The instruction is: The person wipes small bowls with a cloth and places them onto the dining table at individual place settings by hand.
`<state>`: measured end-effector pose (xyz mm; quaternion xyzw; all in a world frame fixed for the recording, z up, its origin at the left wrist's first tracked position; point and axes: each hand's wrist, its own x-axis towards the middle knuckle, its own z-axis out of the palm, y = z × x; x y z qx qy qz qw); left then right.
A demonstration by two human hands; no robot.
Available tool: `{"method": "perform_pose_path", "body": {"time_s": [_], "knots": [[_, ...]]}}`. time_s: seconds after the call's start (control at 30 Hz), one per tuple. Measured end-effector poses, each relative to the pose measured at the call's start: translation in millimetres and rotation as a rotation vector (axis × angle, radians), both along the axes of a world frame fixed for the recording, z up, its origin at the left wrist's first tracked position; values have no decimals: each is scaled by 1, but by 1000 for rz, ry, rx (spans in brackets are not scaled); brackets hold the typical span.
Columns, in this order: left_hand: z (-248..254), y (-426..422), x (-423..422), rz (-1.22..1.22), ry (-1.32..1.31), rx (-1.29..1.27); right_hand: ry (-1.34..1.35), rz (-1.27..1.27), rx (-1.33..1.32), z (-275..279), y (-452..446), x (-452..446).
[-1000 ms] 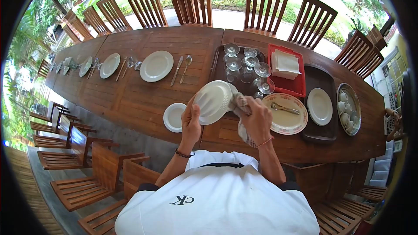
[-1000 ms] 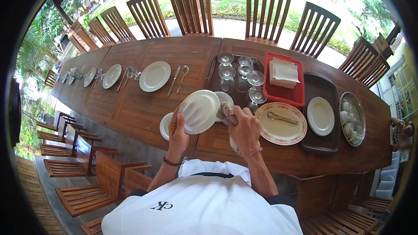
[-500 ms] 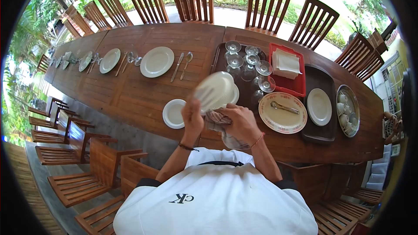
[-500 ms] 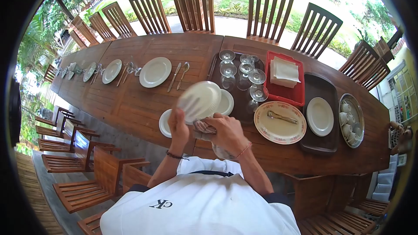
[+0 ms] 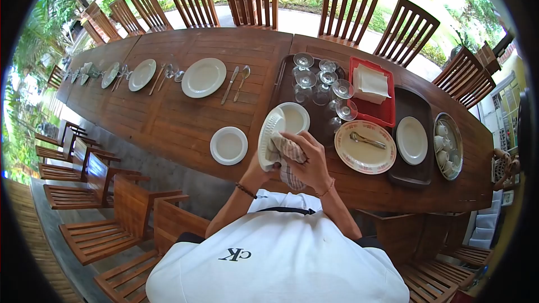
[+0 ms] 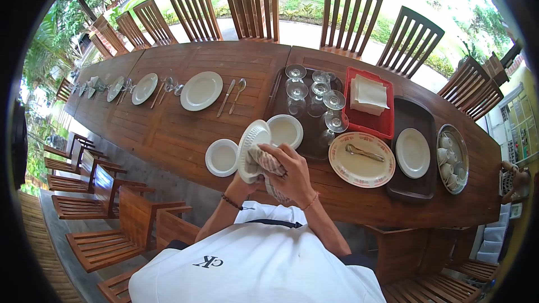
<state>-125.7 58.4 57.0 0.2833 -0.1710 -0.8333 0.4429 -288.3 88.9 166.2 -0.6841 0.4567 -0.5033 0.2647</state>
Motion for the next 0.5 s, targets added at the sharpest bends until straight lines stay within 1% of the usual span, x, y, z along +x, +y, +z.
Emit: {"method": "perform_pose_path", "body": {"time_s": [0.03, 0.07, 0.1, 0.13, 0.17, 0.23, 0.27, 0.3, 0.37, 0.5], "knots": [[-22, 3, 2, -129, 99, 96, 0, 2, 1, -3, -2, -1], [-34, 0, 4, -125, 99, 96, 64, -170, -14, -8, -6, -4], [-37, -2, 8, -315, 238, 11, 127, -343, -29, -9, -11, -7], [-41, -3, 10, -505, 377, -76, 85, -420, -46, -8, -15, -10], [-44, -1, 10, -501, 377, -77, 85, -415, -46, -5, -14, -9], [-30, 4, 1, -579, 592, -8, 86, -407, -70, 2, -11, -4], [-36, 5, -5, -630, 762, -15, 110, -384, -207, -2, -11, 3], [-40, 6, -5, -631, 762, -15, 111, -386, -206, -2, -5, 11], [-45, 8, -4, -590, 707, -40, 271, 36, -214, 0, 12, 22], [-52, 12, 9, -502, 590, -97, 308, 100, -247, -7, 10, 29]]}}
